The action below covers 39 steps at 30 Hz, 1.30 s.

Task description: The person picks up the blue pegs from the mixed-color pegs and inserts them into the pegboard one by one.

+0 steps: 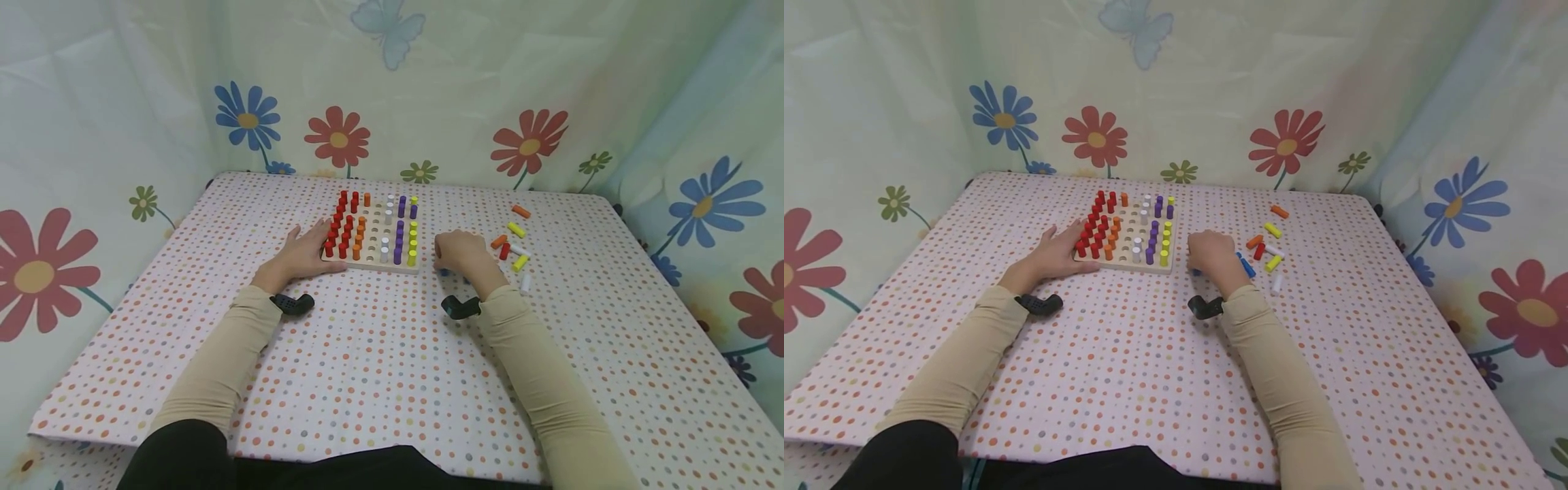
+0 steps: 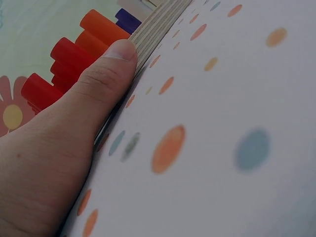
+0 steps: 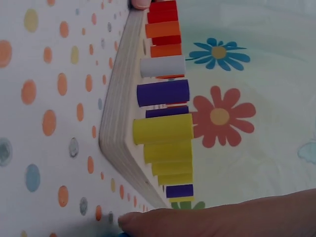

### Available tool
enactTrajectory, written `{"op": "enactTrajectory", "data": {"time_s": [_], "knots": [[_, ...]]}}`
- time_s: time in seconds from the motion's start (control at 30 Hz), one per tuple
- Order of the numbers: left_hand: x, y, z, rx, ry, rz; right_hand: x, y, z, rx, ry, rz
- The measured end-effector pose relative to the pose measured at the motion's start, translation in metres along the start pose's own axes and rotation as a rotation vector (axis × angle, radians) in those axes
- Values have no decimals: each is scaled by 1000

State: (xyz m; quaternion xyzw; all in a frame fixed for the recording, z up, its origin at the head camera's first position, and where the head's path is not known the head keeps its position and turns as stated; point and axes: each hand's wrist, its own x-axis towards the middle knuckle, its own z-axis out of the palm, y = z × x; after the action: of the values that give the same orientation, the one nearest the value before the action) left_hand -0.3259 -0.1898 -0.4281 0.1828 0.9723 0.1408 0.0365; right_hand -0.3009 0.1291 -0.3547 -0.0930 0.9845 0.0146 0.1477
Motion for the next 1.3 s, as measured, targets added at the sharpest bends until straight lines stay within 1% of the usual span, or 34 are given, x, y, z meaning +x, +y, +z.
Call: {"op": "enactTrajectory", "data": {"time_s": [0.1,0.17,0.37,0.47,0.6,0.77,0.83,0.93,1.07,1.13,1.2,1.3], "knots": [[1,0,1,-5,-7,-4,1,2,-1,48,22,-28],[1,-1,1,-11,-8,-3,2,3,-3,83,52,-52],[3,-2,2,13,-13,-20,2,-1,-11,177,164,-121],[2,-3,2,17,-18,-17,-2,-4,-14,219,224,-127],[3,-3,2,6,-12,-3,-7,-9,-17,273,344,-136],[2,-3,1,-3,-6,2,-11,-18,-18,355,557,-162],[2,-3,1,-6,-10,0,-13,-24,-17,392,638,-185],[2,-3,1,-8,-9,-2,-14,-34,-14,439,744,-271],[2,-3,1,-7,0,-8,-15,-50,-7,468,840,-449],[2,-2,1,-8,0,-13,-14,-57,-2,463,860,-520],[1,0,2,-4,-5,-19,-12,-64,4,456,857,-565],[2,1,0,-7,-5,-17,-9,-74,12,431,832,-601]]}}
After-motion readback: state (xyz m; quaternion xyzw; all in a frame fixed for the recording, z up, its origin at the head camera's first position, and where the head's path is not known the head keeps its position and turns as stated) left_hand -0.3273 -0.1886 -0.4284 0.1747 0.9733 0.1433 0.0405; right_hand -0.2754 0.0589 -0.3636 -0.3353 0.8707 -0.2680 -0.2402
